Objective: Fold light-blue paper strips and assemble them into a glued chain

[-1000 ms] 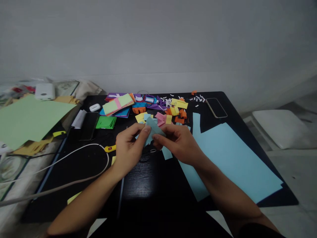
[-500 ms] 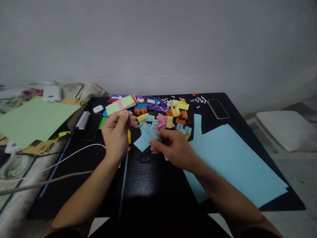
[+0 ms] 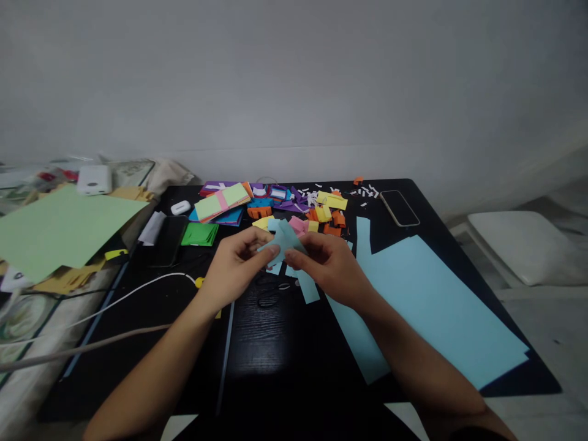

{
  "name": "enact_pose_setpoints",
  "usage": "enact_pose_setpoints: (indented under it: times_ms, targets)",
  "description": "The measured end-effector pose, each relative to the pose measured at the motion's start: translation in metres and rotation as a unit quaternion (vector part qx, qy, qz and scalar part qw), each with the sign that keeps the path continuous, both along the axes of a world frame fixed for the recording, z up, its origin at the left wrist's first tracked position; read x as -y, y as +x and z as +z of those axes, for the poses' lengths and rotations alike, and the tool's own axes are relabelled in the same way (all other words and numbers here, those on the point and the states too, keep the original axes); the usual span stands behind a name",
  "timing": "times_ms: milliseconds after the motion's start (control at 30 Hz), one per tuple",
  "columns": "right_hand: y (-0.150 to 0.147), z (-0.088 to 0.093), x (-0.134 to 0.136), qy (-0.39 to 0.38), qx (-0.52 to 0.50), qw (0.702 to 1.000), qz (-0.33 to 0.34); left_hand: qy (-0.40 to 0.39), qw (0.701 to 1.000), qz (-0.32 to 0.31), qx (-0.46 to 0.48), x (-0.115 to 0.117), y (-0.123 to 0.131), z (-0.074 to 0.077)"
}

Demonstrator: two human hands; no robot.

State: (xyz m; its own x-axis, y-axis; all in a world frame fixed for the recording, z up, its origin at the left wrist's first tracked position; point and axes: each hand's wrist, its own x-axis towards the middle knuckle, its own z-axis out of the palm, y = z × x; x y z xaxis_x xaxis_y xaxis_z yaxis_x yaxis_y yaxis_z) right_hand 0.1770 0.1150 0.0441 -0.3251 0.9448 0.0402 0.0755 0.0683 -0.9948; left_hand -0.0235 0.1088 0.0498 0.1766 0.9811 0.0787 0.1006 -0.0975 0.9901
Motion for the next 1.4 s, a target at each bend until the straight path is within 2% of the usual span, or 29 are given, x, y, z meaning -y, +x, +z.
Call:
enact_pose_setpoints:
  times_ms: [200,300,433,667,800,900,1033,1167,1300,1400]
  targets:
    - [0.002,-0.003,-0.004,0.007,-0.071,0.997,-0.009,0.008,0.997,-0.043,-0.064,0.0,-0.004,-0.003]
    - [0.002,-0.001,-0.003,0.006,-0.1,0.995,-0.01,0.022,0.999,-0.03,-0.033,0.001,-0.003,-0.004]
    - [0.002,0.001,-0.002,0.032,-0.098,0.993,-0.058,0.054,0.997,-0.045,0.022,0.002,-0.001,-0.001]
    - [0.002,-0.001,-0.003,0.067,-0.089,0.989,-0.094,0.074,0.996,-0.036,0.014,0.004,-0.001,0.003]
    - [0.002,0.0,-0.003,0.065,-0.088,0.99,-0.088,0.084,0.996,-0.019,0.009,0.004,-0.001,0.002]
    - [0.001,0.001,-0.001,0.062,-0.077,0.992,-0.084,0.125,0.992,0.003,-0.022,0.004,-0.001,0.0]
    - [-0.001,0.0,0.001,0.067,-0.059,0.992,-0.088,0.19,0.975,0.034,-0.11,0.005,-0.002,-0.005]
    - [-0.002,-0.002,0.003,0.063,-0.066,0.992,-0.093,0.239,0.956,0.02,-0.172,0.005,-0.004,-0.009]
    - [-0.004,-0.002,0.005,0.053,-0.069,0.989,-0.118,0.307,0.931,0.007,-0.197,0.006,-0.002,-0.006]
    - [-0.005,0.0,0.006,0.05,-0.073,0.988,-0.125,0.31,0.929,0.02,-0.202,0.008,0.001,-0.004]
